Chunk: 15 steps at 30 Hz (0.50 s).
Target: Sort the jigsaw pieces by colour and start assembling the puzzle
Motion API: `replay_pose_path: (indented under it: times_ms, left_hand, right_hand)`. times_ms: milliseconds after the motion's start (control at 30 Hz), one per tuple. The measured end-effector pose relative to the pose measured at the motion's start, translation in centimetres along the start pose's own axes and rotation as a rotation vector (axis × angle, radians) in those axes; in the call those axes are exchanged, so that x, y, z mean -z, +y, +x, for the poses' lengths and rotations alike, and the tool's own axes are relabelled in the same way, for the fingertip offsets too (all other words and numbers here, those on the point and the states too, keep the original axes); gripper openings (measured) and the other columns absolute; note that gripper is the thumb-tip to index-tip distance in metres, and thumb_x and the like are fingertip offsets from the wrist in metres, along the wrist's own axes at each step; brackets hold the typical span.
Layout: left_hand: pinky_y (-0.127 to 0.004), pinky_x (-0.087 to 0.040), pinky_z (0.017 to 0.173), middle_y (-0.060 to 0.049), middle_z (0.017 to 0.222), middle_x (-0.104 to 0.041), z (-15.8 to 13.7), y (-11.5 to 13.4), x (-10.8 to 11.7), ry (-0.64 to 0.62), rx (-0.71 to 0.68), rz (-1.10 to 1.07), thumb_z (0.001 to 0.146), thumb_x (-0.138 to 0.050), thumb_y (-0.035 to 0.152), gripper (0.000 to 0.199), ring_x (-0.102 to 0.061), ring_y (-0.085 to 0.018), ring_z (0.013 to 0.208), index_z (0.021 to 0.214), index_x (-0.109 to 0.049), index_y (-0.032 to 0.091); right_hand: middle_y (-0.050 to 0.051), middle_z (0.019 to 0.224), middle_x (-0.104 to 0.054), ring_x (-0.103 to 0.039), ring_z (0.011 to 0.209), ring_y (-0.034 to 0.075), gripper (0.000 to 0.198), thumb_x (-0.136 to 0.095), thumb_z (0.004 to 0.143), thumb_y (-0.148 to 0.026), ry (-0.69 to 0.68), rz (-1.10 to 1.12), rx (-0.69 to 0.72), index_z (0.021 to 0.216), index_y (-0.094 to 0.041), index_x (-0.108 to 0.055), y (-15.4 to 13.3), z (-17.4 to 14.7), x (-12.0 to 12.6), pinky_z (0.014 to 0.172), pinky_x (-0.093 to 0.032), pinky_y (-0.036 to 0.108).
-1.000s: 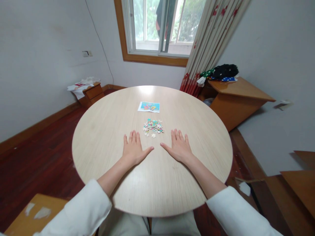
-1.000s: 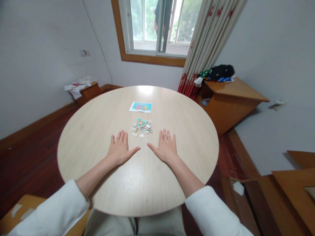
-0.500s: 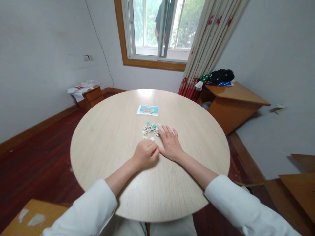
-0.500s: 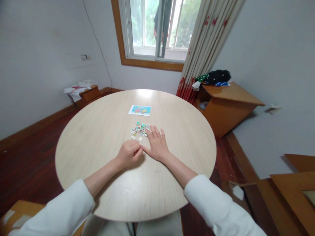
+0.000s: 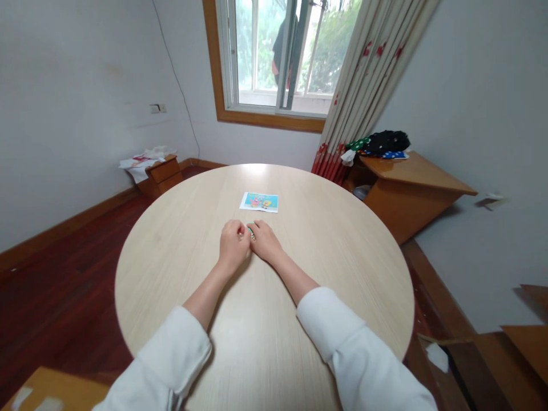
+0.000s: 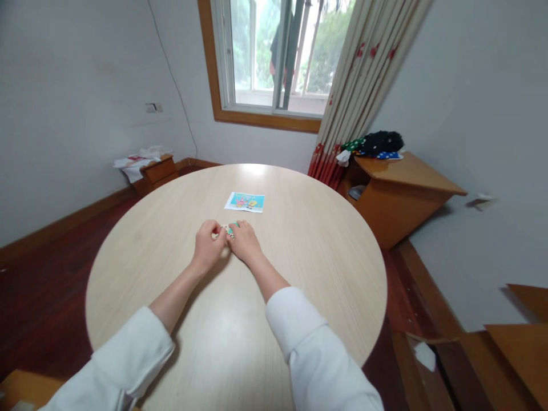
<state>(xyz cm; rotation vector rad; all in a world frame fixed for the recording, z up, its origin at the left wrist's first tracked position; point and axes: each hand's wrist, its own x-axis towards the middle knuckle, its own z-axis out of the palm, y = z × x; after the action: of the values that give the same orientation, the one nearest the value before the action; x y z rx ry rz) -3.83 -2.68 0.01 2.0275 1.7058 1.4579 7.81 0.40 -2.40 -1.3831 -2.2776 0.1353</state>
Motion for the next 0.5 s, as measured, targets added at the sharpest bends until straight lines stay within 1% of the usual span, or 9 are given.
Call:
replay_pose_path:
  times_ms: [33, 67, 133, 200, 267, 300, 333, 400, 500]
  left_hand:
    - [-0.032, -0.044, 0.073, -0.004, 0.073, -0.054, 0.6, -1.0, 0.1, 0.004, 0.042, 0.012, 0.074, -0.047, 0.02, 0.007, -0.053, -0.018, 0.076, 0.067, -0.045, 0.02]
    - [-0.035, -0.044, 0.078, -0.006, 0.082, -0.057, 1.2, -1.9, 0.2, -0.013, 0.083, 0.017, 0.071, -0.048, 0.018, 0.005, -0.054, -0.02, 0.085, 0.076, -0.05, 0.019]
    - [-0.039, -0.043, 0.089, -0.013, 0.103, -0.058, 1.8, -3.3, 0.2, -0.122, 0.138, 0.015, 0.067, -0.05, 0.015, 0.03, -0.055, -0.023, 0.1, 0.097, -0.053, 0.015]
    - [-0.046, -0.036, 0.1, -0.016, 0.12, -0.054, 1.9, -4.1, 0.2, -0.276, 0.128, 0.021, 0.065, -0.051, 0.013, 0.051, -0.052, -0.025, 0.112, 0.116, -0.048, 0.013]
    - [-0.052, -0.023, 0.108, -0.016, 0.13, -0.049, 1.6, -4.3, 0.2, -0.419, 0.068, 0.031, 0.063, -0.051, 0.012, 0.065, -0.047, -0.027, 0.12, 0.127, -0.041, 0.015]
    - [-0.054, -0.017, 0.11, -0.015, 0.133, -0.047, 1.5, -4.2, 0.2, -0.469, 0.033, 0.03, 0.063, -0.051, 0.011, 0.069, -0.045, -0.028, 0.123, 0.131, -0.038, 0.015]
    - [-0.054, -0.015, 0.11, -0.015, 0.135, -0.045, 1.3, -4.2, 0.3, -0.5, 0.001, 0.019, 0.063, -0.051, 0.011, 0.071, -0.043, -0.028, 0.124, 0.133, -0.036, 0.015]
    - [-0.049, -0.021, 0.11, -0.015, 0.135, -0.046, 1.2, -4.0, 0.4, -0.509, -0.055, -0.029, 0.064, -0.05, 0.011, 0.07, -0.042, -0.026, 0.126, 0.133, -0.037, 0.014]
    - [-0.041, -0.034, 0.105, -0.014, 0.13, -0.051, 1.1, -4.0, 0.3, -0.463, -0.115, -0.112, 0.067, -0.046, 0.008, 0.061, -0.047, -0.022, 0.121, 0.128, -0.044, 0.014]
  right_hand:
    - [0.015, 0.115, -0.059, -0.05, 0.112, 0.022, 0.031, -0.043, 0.088, -0.02, 0.028, 0.043, 0.014, 0.113, -0.013, -0.059, -0.1, 0.4, -0.2, 0.099, -0.035, 0.037]
    - [0.013, 0.109, -0.061, -0.052, 0.108, 0.02, 0.027, -0.044, 0.086, -0.017, 0.049, 0.087, 0.024, 0.108, -0.014, -0.061, -0.1, 0.8, -0.3, 0.097, -0.038, 0.035]
    - [0.011, 0.103, -0.064, -0.055, 0.102, 0.019, 0.026, -0.046, 0.083, -0.009, 0.069, 0.183, 0.027, 0.101, -0.014, -0.063, 0.0, 1.5, -0.5, 0.093, -0.041, 0.032]
    - [0.009, 0.103, -0.066, -0.058, 0.1, 0.017, 0.028, -0.046, 0.08, -0.005, 0.084, 0.293, -0.003, 0.1, -0.014, -0.064, 0.4, 1.9, -0.5, 0.092, -0.042, 0.031]
    - [0.008, 0.105, -0.067, -0.06, 0.098, 0.016, 0.031, -0.045, 0.079, -0.005, 0.111, 0.406, -0.055, 0.102, -0.015, -0.064, 0.7, 2.0, -0.4, 0.092, -0.044, 0.03]
    - [0.007, 0.105, -0.068, -0.061, 0.098, 0.016, 0.031, -0.044, 0.08, -0.006, 0.13, 0.454, -0.079, 0.103, -0.015, -0.064, 0.9, 2.1, -0.3, 0.091, -0.044, 0.03]
    - [0.007, 0.105, -0.068, -0.062, 0.098, 0.015, 0.032, -0.043, 0.079, -0.006, 0.151, 0.491, -0.097, 0.103, -0.016, -0.064, 1.1, 2.1, -0.2, 0.091, -0.045, 0.03]
    - [0.006, 0.106, -0.068, -0.061, 0.1, 0.015, 0.036, -0.042, 0.077, -0.005, 0.194, 0.538, -0.112, 0.104, -0.015, -0.063, 1.3, 2.1, 0.0, 0.092, -0.044, 0.029]
    - [0.007, 0.108, -0.067, -0.059, 0.104, 0.014, 0.045, -0.038, 0.072, -0.002, 0.239, 0.577, -0.098, 0.108, -0.014, -0.062, 1.4, 2.2, 0.1, 0.094, -0.043, 0.029]
